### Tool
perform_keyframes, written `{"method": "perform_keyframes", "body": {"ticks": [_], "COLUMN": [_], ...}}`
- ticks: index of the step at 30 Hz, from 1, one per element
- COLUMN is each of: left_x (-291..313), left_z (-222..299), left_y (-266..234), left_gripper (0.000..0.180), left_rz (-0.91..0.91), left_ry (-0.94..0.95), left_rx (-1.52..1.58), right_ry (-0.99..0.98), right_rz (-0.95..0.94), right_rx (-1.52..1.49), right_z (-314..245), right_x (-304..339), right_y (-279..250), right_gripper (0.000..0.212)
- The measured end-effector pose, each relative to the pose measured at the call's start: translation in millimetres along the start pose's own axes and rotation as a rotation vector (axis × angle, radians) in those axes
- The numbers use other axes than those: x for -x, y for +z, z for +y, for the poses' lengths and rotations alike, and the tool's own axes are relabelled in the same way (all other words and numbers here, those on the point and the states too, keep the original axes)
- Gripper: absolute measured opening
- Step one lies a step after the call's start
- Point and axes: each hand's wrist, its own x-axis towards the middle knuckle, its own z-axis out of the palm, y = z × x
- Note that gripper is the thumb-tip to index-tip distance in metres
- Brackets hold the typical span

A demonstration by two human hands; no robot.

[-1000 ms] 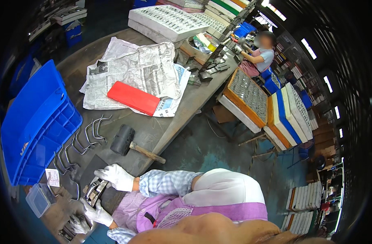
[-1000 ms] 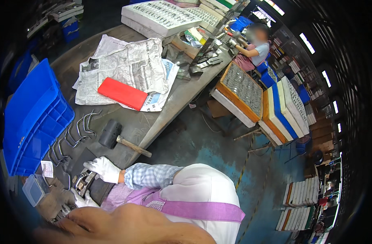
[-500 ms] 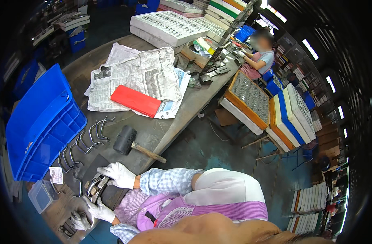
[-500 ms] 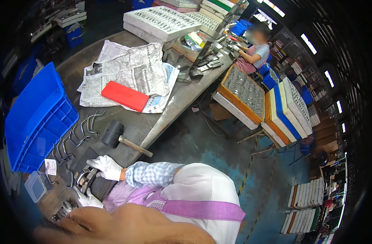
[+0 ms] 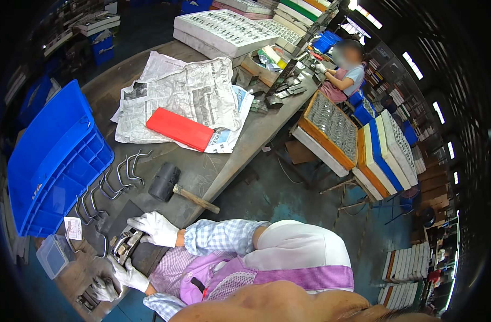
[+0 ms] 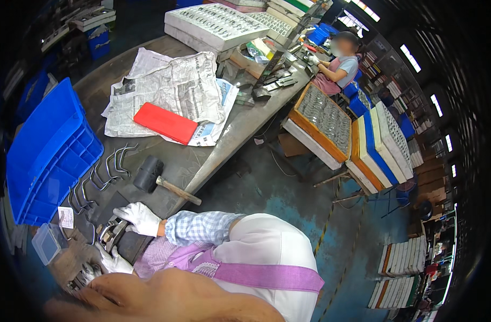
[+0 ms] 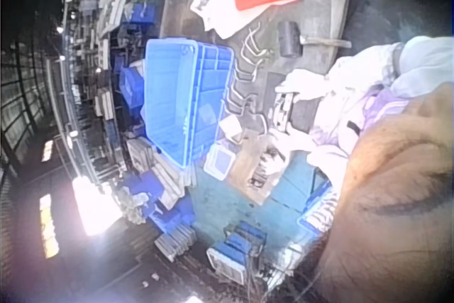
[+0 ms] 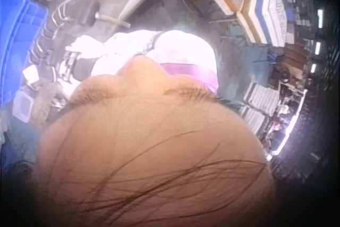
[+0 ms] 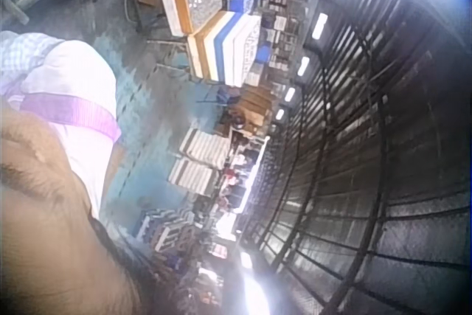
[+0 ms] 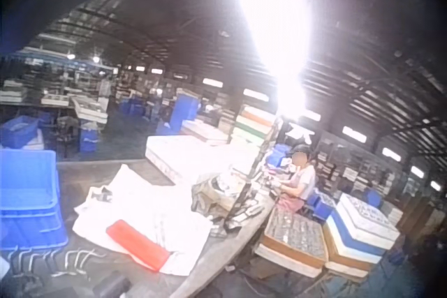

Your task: The person assembles metal brackets by securing them with small metal pins using a rubber mallet on a workbench.

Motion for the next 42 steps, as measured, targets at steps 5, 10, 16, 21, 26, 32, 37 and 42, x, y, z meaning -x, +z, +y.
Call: {"method": "perform_keyframes", "body": {"ticks": [5,10,16,21,26,32,37,42], "left_x": [-6,-5,-3,2,1,4,5,4], "left_z": [5,17,16,14,17,36,37,28], "left_y": [-9,-7,-4,-2,-4,-22,-17,-15], "left_gripper": [0.073,0.085,0.086,0.084,0.08,0.074,0.073,0.072], "left_rz": [-0.039,0.102,0.054,0.062,0.074,0.084,0.11,0.088], "left_ry": [0.025,0.138,0.131,0.112,0.112,0.099,0.086,0.086], "left_rx": [0.106,-0.005,0.005,-0.011,-0.022,-0.072,-0.023,0.016], "right_ry": [0.004,-0.005,-0.009,0.005,0.008,0.005,0.028,0.012], "right_rz": [-0.014,-0.002,0.007,-0.027,-0.034,-0.036,-0.054,-0.032], "right_rx": [-0.015,0.018,0.043,0.012,0.003,0.009,0.035,0.024], "right_z": [-1,-2,-1,0,0,-3,1,-3], "right_x": [-1,0,1,0,0,-3,2,3], "right_y": [-1,1,4,2,0,-3,1,1], "right_gripper": [0.087,0.087,0.088,0.087,0.086,0.085,0.085,0.085]}}
